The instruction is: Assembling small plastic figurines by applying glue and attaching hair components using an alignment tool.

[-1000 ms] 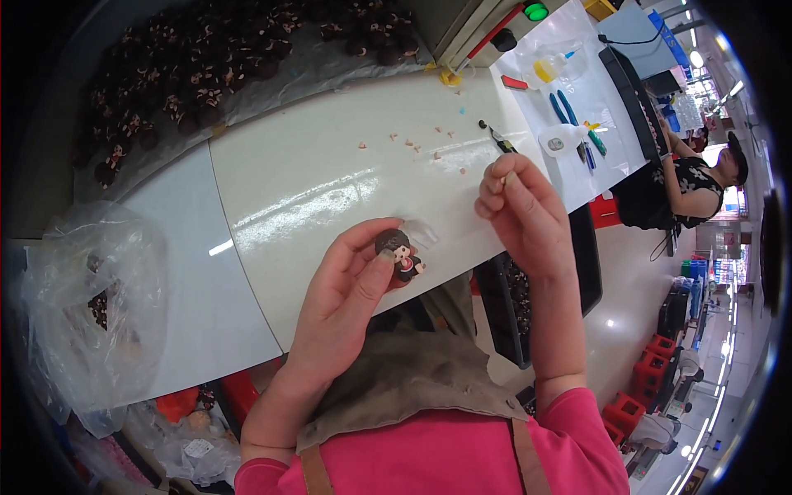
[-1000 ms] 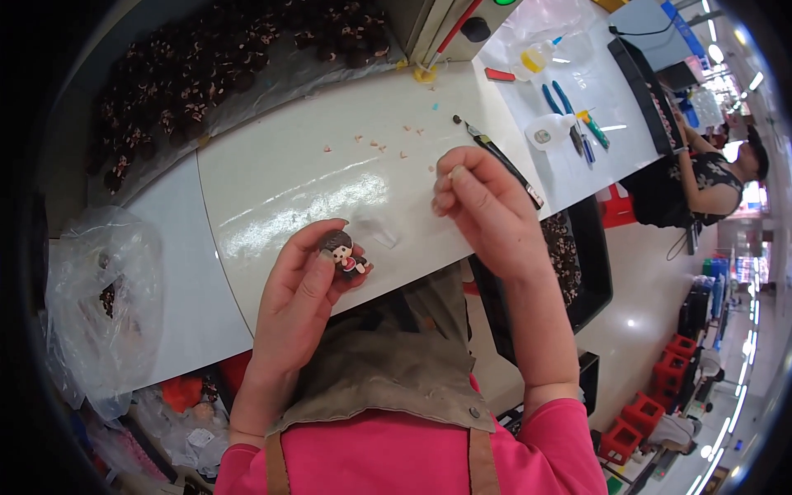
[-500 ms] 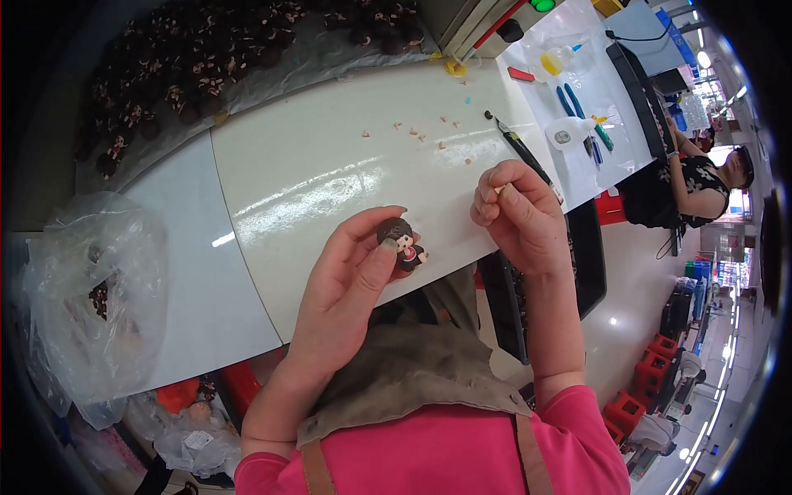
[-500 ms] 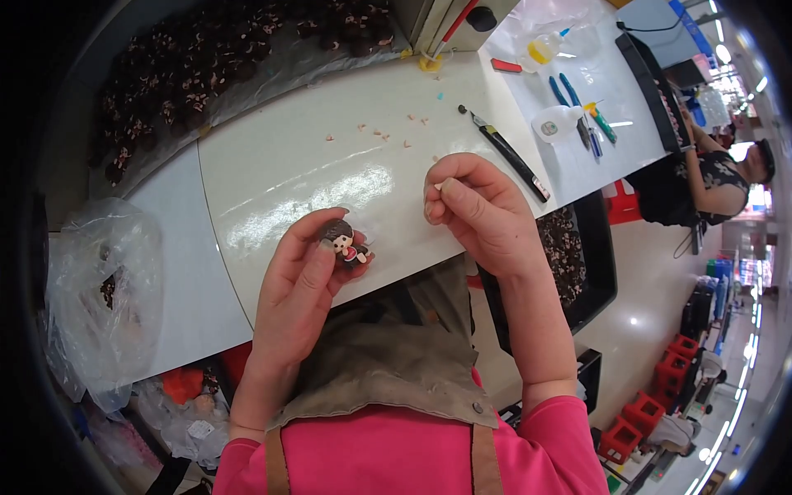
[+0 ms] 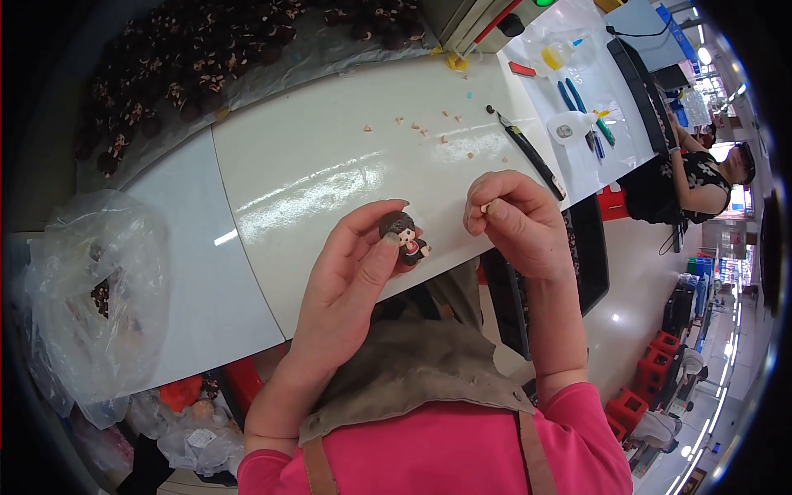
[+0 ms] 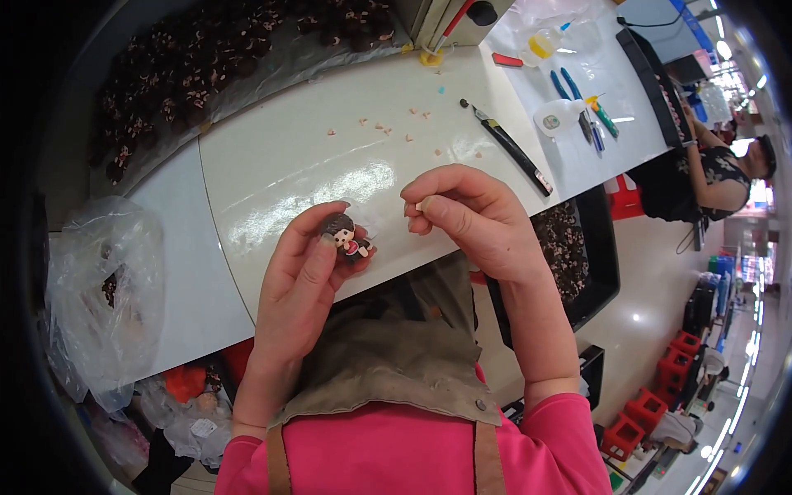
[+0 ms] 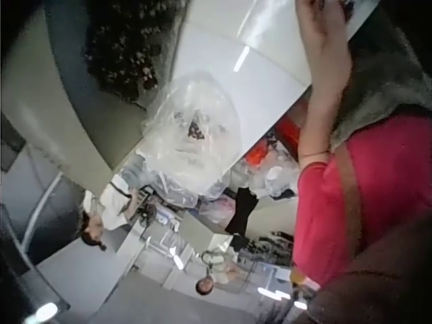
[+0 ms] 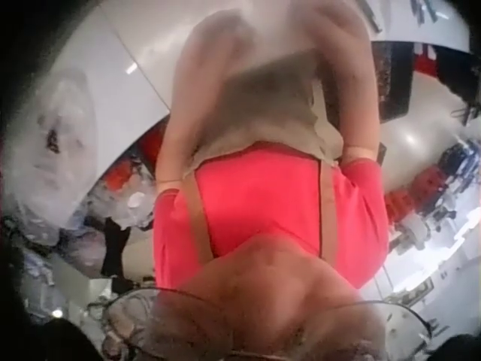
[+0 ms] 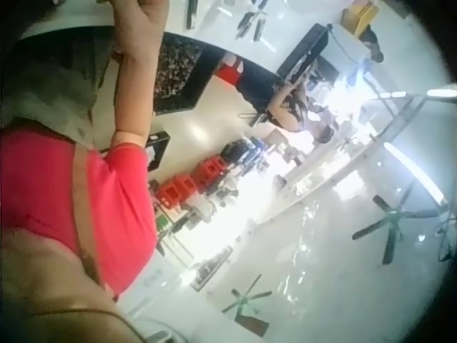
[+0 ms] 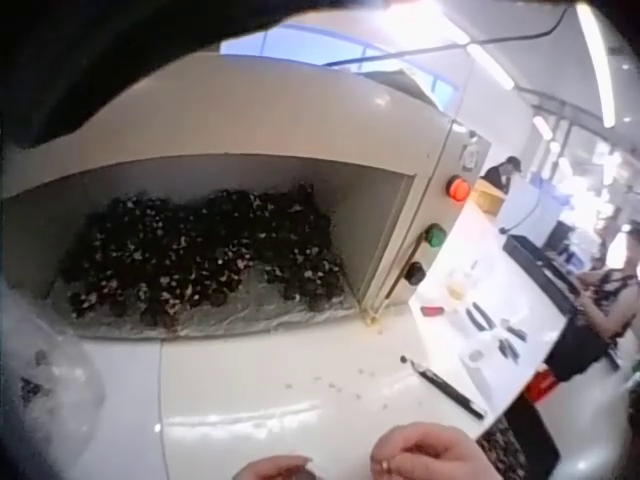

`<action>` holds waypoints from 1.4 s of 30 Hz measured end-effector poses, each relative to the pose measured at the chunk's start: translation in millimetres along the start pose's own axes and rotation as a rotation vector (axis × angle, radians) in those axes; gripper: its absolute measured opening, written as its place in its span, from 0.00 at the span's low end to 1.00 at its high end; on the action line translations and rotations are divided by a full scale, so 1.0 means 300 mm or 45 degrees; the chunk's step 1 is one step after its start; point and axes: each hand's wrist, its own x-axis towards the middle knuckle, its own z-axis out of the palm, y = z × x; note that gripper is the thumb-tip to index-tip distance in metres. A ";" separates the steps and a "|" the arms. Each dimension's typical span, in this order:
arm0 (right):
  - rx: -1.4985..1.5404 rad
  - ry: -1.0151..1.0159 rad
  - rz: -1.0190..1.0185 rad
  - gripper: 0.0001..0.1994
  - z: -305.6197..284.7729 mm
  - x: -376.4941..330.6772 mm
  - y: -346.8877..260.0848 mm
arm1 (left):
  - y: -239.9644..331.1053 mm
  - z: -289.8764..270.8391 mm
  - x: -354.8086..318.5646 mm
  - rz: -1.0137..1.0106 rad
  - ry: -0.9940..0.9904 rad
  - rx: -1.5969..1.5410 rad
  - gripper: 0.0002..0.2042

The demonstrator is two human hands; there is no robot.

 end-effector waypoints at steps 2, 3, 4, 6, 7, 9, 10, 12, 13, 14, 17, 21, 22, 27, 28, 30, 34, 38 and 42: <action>-0.011 -0.010 0.007 0.05 -0.007 -0.002 0.008 | -0.003 -0.003 0.000 0.005 -0.012 -0.004 0.16; -0.024 -0.022 0.015 0.05 -0.009 -0.002 0.011 | -0.004 -0.004 0.001 0.005 -0.008 -0.002 0.16; -0.022 -0.021 0.013 0.05 -0.009 -0.003 0.011 | -0.005 -0.005 0.002 0.005 -0.005 -0.001 0.17; -0.022 -0.036 0.062 0.05 -0.007 -0.005 0.005 | -0.004 -0.004 0.003 0.008 -0.010 0.000 0.17; -0.019 -0.035 0.060 0.05 -0.007 -0.005 0.002 | -0.004 -0.003 0.004 0.013 -0.015 -0.003 0.17; -0.070 -0.033 0.083 0.05 -0.007 -0.005 -0.003 | -0.005 0.000 0.005 0.012 -0.006 -0.004 0.17; -0.066 -0.033 0.079 0.05 -0.005 0.000 -0.017 | -0.005 0.002 0.005 0.013 0.002 -0.009 0.17; -0.447 0.074 -0.055 0.05 -0.012 0.026 -0.051 | -0.008 -0.002 0.005 0.017 -0.006 0.008 0.17; -0.716 0.165 -0.114 0.07 -0.036 0.051 -0.061 | -0.007 -0.003 0.003 0.020 -0.015 0.018 0.17; -0.862 0.251 -0.150 0.08 -0.065 0.078 -0.081 | 0.002 0.003 0.005 0.019 -0.033 0.023 0.17; -1.118 0.365 -0.197 0.10 -0.174 0.167 -0.102 | 0.013 0.013 0.001 -0.026 -0.013 -0.018 0.16; -1.097 0.398 -0.123 0.10 -0.199 0.199 -0.115 | 0.009 0.014 -0.003 -0.009 0.007 -0.006 0.16; -0.957 0.335 -0.081 0.10 -0.194 0.200 -0.111 | 0.007 0.013 0.001 -0.002 0.019 -0.017 0.16; -1.543 0.514 -0.289 0.09 -0.228 0.212 -0.120 | 0.005 0.008 0.006 -0.017 -0.006 0.027 0.17; -1.537 0.521 -0.282 0.09 -0.258 0.226 -0.116 | 0.006 0.006 0.005 -0.021 -0.015 0.032 0.17; -1.790 0.528 -0.425 0.09 -0.295 0.253 -0.114 | 0.006 0.008 0.010 -0.018 -0.018 0.029 0.17; -1.533 0.408 -0.341 0.08 -0.198 0.189 -0.105 | 0.003 0.003 0.006 0.004 -0.007 0.025 0.17; -1.325 -0.058 -0.369 0.09 0.016 0.096 0.002 | 0.009 -0.010 -0.033 -0.012 0.064 -0.038 0.18; -1.496 -0.254 -0.515 0.11 0.065 0.073 0.071 | 0.042 -0.024 -0.043 0.024 0.091 -0.091 0.19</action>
